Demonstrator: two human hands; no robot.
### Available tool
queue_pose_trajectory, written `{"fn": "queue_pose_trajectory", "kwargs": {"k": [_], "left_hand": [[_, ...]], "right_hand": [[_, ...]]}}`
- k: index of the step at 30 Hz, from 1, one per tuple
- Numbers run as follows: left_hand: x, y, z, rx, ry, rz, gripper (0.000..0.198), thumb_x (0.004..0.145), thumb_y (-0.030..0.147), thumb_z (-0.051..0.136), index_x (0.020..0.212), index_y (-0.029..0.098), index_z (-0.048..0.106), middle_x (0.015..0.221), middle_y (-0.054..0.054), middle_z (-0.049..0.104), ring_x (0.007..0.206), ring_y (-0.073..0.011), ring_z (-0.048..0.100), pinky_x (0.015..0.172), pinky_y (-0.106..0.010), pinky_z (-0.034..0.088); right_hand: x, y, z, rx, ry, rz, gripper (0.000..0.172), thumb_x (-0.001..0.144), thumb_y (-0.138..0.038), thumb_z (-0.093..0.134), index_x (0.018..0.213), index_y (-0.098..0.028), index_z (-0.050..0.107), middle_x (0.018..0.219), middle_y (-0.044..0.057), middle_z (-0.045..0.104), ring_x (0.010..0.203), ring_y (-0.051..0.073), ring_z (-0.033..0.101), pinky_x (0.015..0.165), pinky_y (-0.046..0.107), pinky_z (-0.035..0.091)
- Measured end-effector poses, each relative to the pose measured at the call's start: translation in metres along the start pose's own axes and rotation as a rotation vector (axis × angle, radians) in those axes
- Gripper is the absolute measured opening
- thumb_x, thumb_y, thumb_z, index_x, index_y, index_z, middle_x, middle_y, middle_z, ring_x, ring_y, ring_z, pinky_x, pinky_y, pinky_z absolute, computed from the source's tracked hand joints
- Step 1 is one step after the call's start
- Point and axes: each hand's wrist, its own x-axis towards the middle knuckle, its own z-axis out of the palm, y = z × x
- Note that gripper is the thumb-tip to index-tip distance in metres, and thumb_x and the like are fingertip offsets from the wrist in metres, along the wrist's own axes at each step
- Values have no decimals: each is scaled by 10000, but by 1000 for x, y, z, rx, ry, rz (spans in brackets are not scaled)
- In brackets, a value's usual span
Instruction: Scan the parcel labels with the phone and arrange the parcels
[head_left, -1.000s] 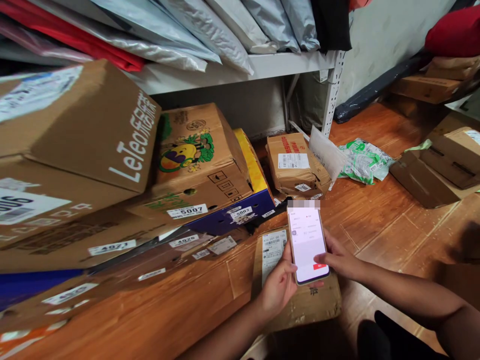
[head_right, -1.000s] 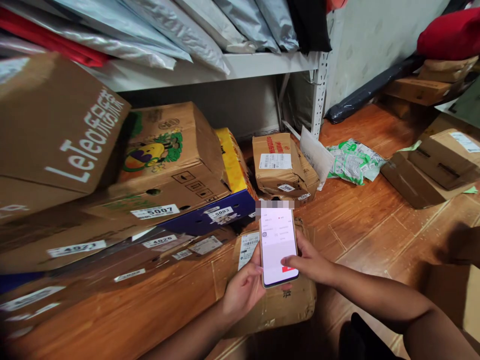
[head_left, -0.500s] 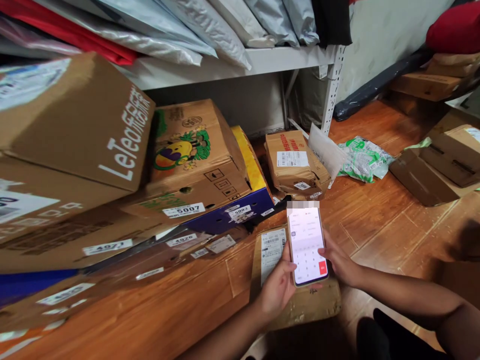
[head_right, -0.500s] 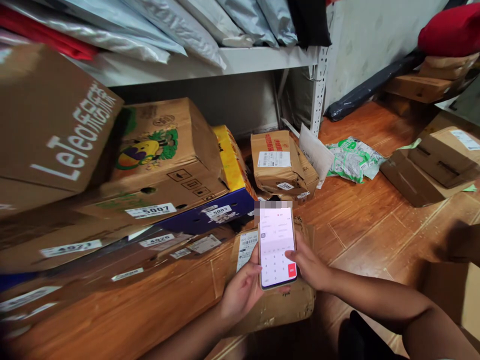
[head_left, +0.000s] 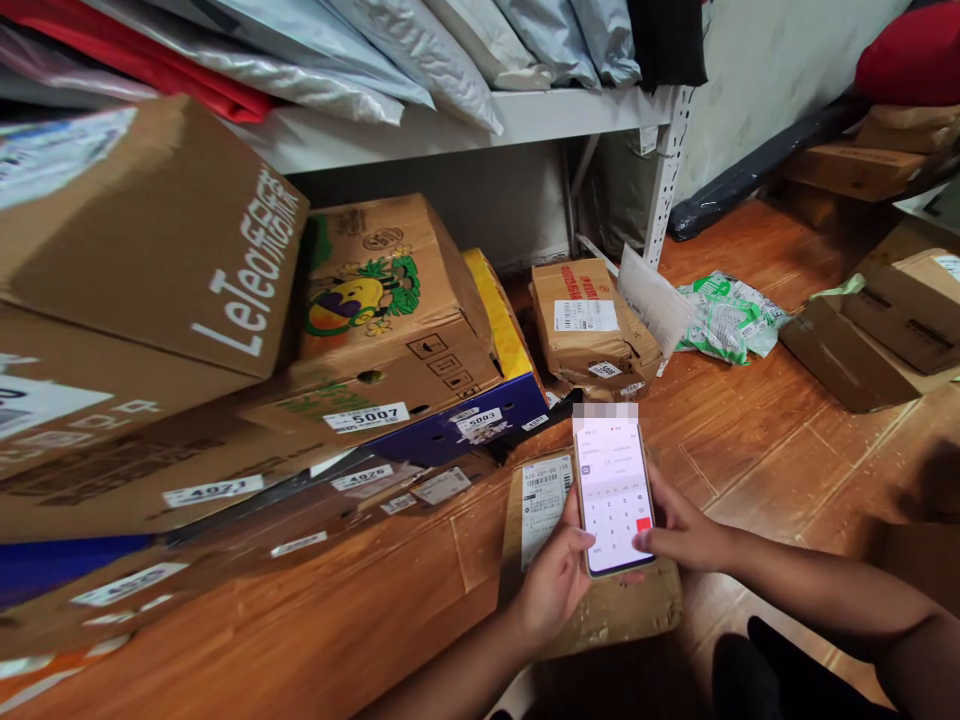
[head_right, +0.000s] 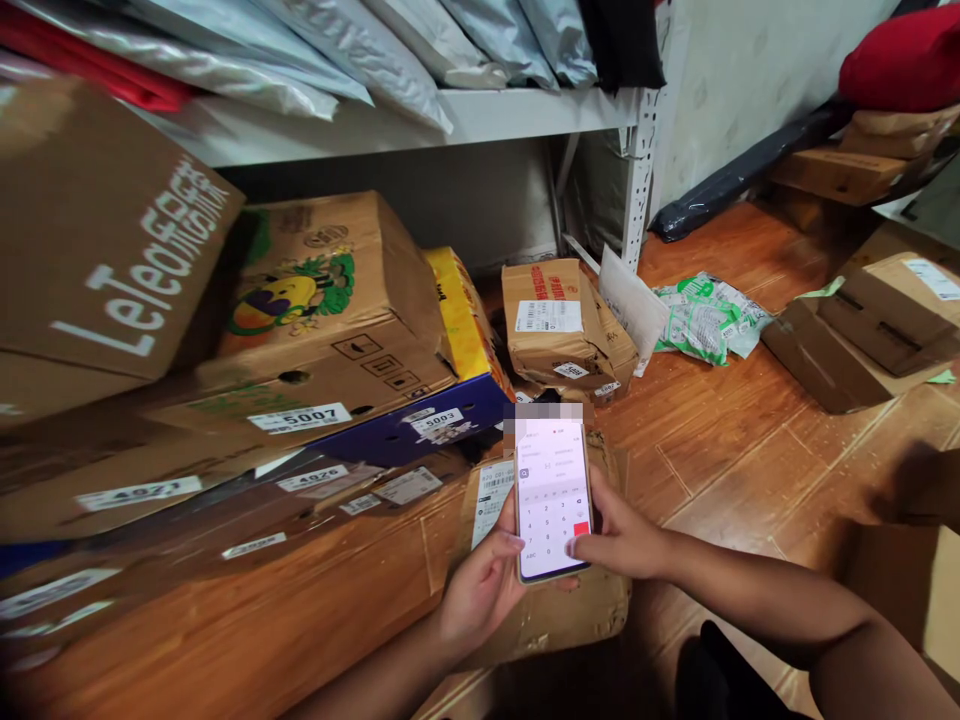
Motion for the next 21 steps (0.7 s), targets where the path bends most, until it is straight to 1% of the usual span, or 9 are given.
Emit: {"fn": "queue_pose_trajectory", "kwargs": {"k": [2,3,6,9,12,14,17,19,21], "left_hand": [[0,0,2,19,23,-3,824,757,311,630,1506,309,286,1319,-93,663,1166,-359,629,809,-480,604],[0,1,4,39,39,-3,829,775,330,630,1517,304,261,1326,-106,657,1153,-363,635,773,-473,611],[1,3,7,90,71,-12,814,815,351,637,1523,310,236,1370,-119,629,1127,-364,651,715,-458,621],[1,2,5,43,21,-4,795,800,343,651,1503,335,280,1368,-90,635,1111,-355,661,735,-473,623],[1,-1,-4,-16,-52,16,719,802,332,624,1470,343,359,1348,-68,648,1098,-339,665,771,-477,614],[2,-5,-11,-47,-73,14,681,812,309,605,1457,357,389,1354,-50,647,1125,-320,656,819,-459,600],[3,-8,-16,-98,-71,4,685,801,269,609,1445,396,411,1355,-9,650,1118,-282,662,865,-425,583],[3,-9,-16,-117,-62,1,692,785,251,618,1431,414,433,1350,16,654,1075,-260,676,845,-402,587],[3,-9,-16,-123,-59,-1,689,772,245,623,1418,414,456,1335,25,662,1026,-244,687,814,-382,592]], "right_hand": [[-1,-1,1,-8,-28,2,837,785,-320,717,1509,-284,299,1302,76,640,1142,282,618,970,483,512],[-1,-2,1,-4,-28,2,847,782,-313,713,1515,-281,290,1336,80,622,1182,286,602,995,485,498],[1,-3,3,40,7,11,754,798,-294,654,1488,-274,351,1433,72,571,1299,288,532,1072,489,443],[3,-2,3,64,61,13,613,849,-292,569,1444,-268,424,1414,69,596,1302,276,532,1101,500,410],[3,-1,3,65,85,7,593,849,-322,582,1426,-265,455,1398,75,609,1306,283,525,1121,510,379],[3,0,4,79,103,4,588,833,-352,610,1402,-266,485,1349,75,638,1292,294,532,1109,513,388],[5,0,6,103,150,27,489,842,-402,634,1306,-263,566,1205,69,699,1219,299,578,1070,504,424],[7,0,8,122,181,62,416,863,-450,640,1229,-254,605,1125,65,713,1140,291,616,1022,493,460],[8,1,9,136,196,86,411,878,-499,641,1203,-250,604,1115,64,707,1079,272,636,973,474,491]]}}
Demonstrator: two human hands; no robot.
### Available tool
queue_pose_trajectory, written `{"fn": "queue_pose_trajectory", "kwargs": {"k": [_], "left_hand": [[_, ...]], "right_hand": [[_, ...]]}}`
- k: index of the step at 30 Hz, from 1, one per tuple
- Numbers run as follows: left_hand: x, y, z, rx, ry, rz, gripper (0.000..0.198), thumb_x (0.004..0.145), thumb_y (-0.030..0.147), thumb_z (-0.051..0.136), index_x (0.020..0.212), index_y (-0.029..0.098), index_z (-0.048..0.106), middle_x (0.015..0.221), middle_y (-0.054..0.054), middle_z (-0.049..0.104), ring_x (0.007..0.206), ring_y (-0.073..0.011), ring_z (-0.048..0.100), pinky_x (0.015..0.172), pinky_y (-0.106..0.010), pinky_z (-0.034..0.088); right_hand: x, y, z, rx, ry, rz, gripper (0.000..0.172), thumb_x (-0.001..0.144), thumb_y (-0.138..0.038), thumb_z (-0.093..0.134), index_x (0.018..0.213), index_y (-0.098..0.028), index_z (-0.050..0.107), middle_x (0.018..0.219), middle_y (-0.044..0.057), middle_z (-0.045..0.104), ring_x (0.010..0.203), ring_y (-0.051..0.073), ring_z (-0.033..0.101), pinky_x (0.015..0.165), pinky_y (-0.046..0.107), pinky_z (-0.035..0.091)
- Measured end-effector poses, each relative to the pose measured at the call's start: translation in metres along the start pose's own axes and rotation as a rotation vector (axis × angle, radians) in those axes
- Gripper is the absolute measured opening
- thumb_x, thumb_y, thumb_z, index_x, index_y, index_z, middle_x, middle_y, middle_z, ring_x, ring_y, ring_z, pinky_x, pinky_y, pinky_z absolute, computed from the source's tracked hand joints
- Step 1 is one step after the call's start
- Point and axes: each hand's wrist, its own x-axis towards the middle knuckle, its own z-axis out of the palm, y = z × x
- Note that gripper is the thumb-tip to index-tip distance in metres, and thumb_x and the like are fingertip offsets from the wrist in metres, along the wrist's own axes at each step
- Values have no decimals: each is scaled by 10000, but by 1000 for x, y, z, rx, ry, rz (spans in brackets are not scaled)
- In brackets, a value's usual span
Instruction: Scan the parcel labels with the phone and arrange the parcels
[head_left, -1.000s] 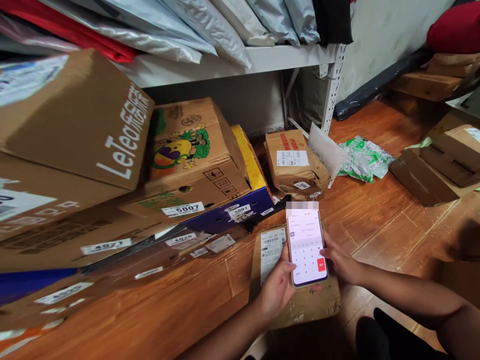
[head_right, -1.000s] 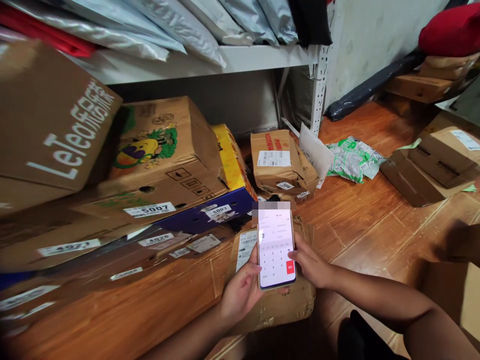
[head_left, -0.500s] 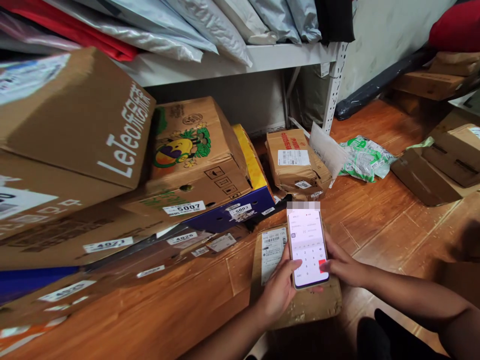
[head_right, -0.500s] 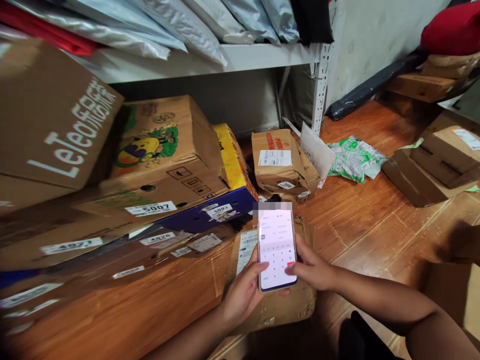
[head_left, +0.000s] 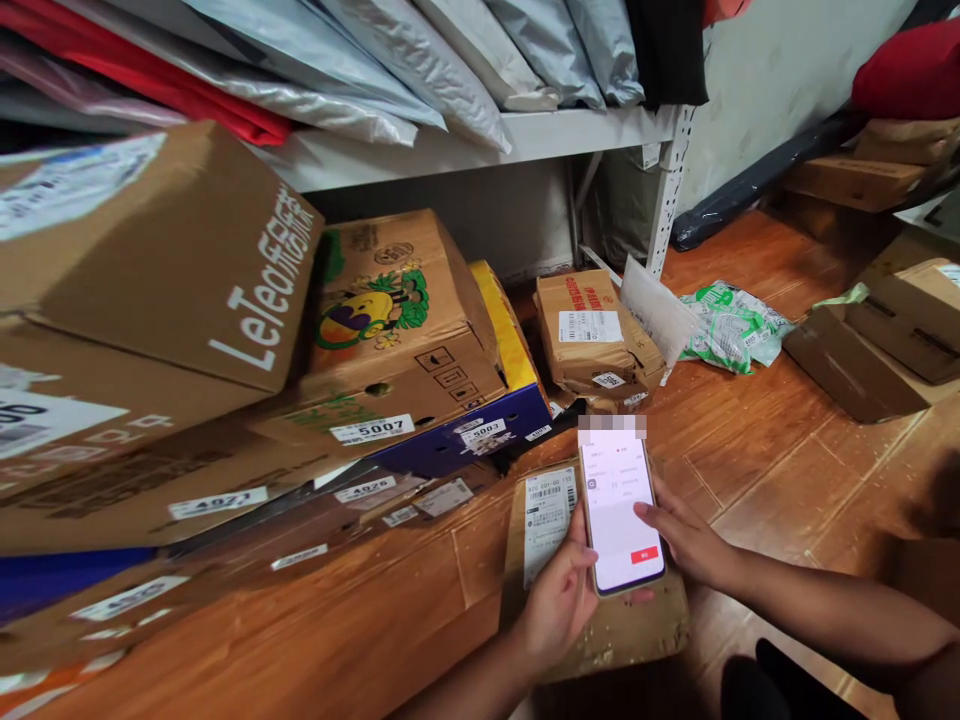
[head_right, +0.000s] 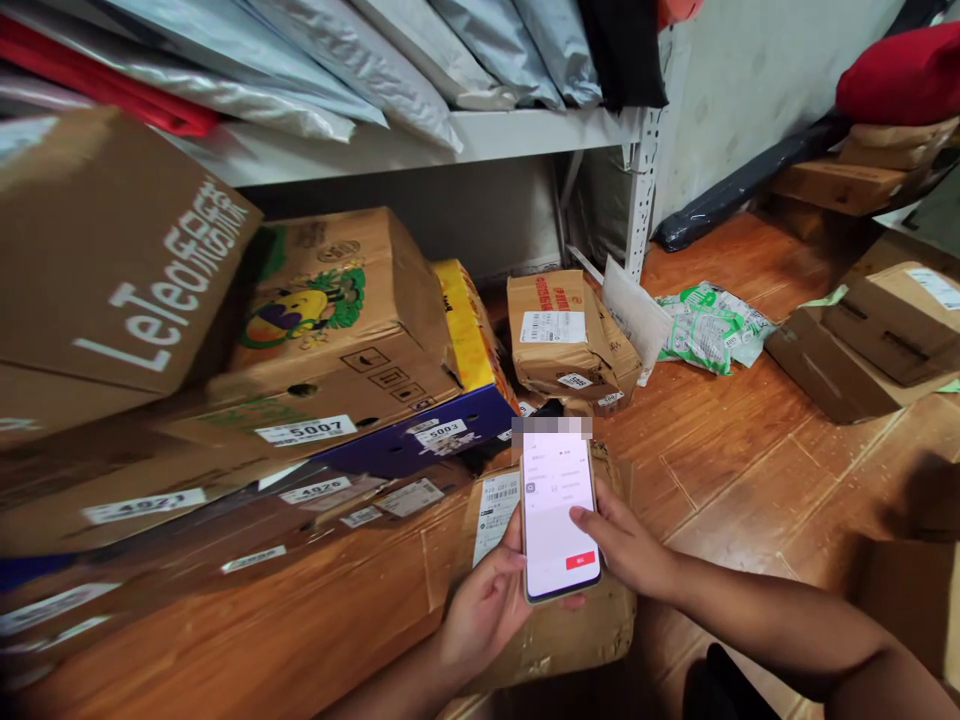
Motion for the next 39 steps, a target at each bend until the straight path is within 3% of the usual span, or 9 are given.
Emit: {"fn": "queue_pose_trajectory", "kwargs": {"k": [6,10,15,19,26,31,34,37,39], "left_hand": [[-2,2,6,59,58,-23,746,740,323,661,1440,348,404,1343,-31,659,1136,-299,647,837,-414,585],[0,7,14,226,32,-91,898,757,515,689,1519,330,252,1461,-100,563,1201,-362,615,796,-443,593],[0,13,19,477,34,-67,895,767,654,620,1528,292,320,1534,-125,473,1163,-351,612,700,-374,585],[-4,11,17,628,48,-58,963,762,710,562,1559,243,289,1611,-149,346,1153,-349,587,656,-374,581],[-10,3,11,724,56,-118,910,834,665,465,1591,240,192,1565,-152,429,928,-254,664,789,-419,580],[-11,10,15,745,44,-114,929,813,722,461,1570,218,271,1468,-160,511,937,-262,655,702,-383,586],[-10,27,7,796,203,71,835,792,746,495,1404,179,533,1125,-132,656,917,-262,625,592,-316,538],[-12,45,-22,832,622,375,562,763,601,659,1196,242,647,1179,-77,644,1112,-261,579,897,-332,519],[-19,50,-47,765,842,324,551,681,509,765,1151,254,632,1302,-73,618,1294,-293,500,1077,-373,417]], "right_hand": [[-4,-2,1,31,-124,27,829,640,-358,900,1344,-278,469,1153,34,685,1022,224,646,920,407,512],[-4,-1,4,237,-37,49,670,644,-424,869,1226,-245,588,1067,23,731,911,205,670,836,347,507],[-2,-4,11,404,159,94,493,674,-549,804,1017,-206,715,934,39,783,839,227,699,787,340,508],[2,-7,14,428,265,184,502,710,-638,737,903,-174,730,810,43,791,726,228,705,746,342,499],[10,-2,12,455,314,285,542,653,-653,781,813,-137,731,688,30,771,594,171,664,670,290,468],[8,-9,16,451,268,195,646,603,-749,758,888,-169,761,821,51,810,769,239,731,827,364,522],[2,-13,9,406,236,116,655,649,-756,720,978,-191,754,979,83,815,1012,319,727,1010,462,469],[-11,-18,-5,398,181,134,651,681,-755,701,1037,-211,730,1102,98,792,1150,357,682,1059,519,436],[-22,-22,-17,418,107,191,680,710,-780,657,1104,-227,703,1138,104,779,1156,365,682,1039,545,450]]}}
